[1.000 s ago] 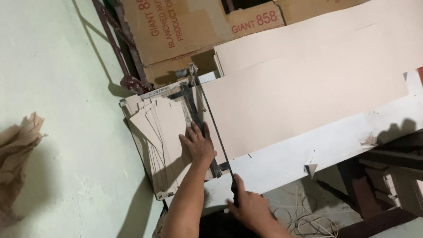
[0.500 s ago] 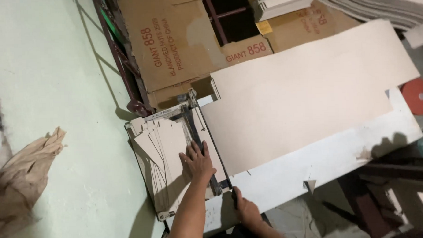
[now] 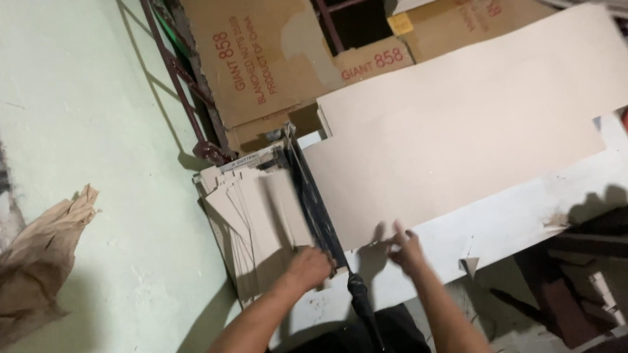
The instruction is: The person repeatedly positions large sheets of cardboard on a manual paper cutter and pulls the lever to trim the edges. Cut pieces are stacked to the left of the cutter. The process is repeated for multiple sheets throughout the clip.
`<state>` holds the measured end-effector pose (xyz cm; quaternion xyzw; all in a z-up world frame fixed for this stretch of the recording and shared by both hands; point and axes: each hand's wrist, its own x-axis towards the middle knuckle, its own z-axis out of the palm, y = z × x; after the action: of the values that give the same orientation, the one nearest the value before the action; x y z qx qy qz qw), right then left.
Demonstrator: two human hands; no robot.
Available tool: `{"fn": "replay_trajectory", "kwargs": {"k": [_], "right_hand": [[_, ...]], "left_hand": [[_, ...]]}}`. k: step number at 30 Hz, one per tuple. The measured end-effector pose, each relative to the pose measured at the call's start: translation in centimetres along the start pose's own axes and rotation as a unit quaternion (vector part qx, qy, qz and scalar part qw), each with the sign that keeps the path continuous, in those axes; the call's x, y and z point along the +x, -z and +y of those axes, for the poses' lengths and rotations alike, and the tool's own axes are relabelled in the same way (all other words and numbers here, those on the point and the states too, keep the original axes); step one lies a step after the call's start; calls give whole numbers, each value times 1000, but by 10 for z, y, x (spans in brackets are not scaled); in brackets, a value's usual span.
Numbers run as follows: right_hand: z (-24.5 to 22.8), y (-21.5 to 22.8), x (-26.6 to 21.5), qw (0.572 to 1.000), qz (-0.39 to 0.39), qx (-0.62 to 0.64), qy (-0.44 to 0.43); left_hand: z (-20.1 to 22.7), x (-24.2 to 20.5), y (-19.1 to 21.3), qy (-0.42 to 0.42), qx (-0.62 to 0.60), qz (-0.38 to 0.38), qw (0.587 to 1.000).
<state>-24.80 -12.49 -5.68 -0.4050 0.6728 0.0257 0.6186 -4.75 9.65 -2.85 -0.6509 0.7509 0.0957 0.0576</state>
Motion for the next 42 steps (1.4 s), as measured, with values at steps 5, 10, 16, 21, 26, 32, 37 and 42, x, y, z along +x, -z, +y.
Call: {"fn": "replay_trajectory", "kwargs": {"k": [5, 10, 16, 21, 26, 32, 37, 42], "right_hand": [[49, 35, 66, 981, -11, 189, 36], [18, 15, -53, 991, -49, 121, 21], [25, 4, -24, 995, -65, 60, 36], [-7, -5, -25, 995, -86, 10, 52], [-41, -10, -61, 889, -128, -424, 116], [1, -51, -214, 765, -111, -598, 214], [142, -52, -55, 774, -100, -573, 251], [19, -46, -167, 834, -127, -502, 191]], "left_hand": [[-43, -31, -53, 87, -41, -296, 950], [-59, -4, 69, 210, -152, -214, 942], [-55, 50, 117, 334, -205, -230, 891], [-54, 68, 76, 382, -209, -285, 854], [-48, 75, 68, 397, -140, -342, 840], [-49, 78, 34, 400, -175, -302, 848], [-53, 78, 50, 396, -211, -294, 844], [-40, 64, 83, 385, -155, -307, 856]]}}
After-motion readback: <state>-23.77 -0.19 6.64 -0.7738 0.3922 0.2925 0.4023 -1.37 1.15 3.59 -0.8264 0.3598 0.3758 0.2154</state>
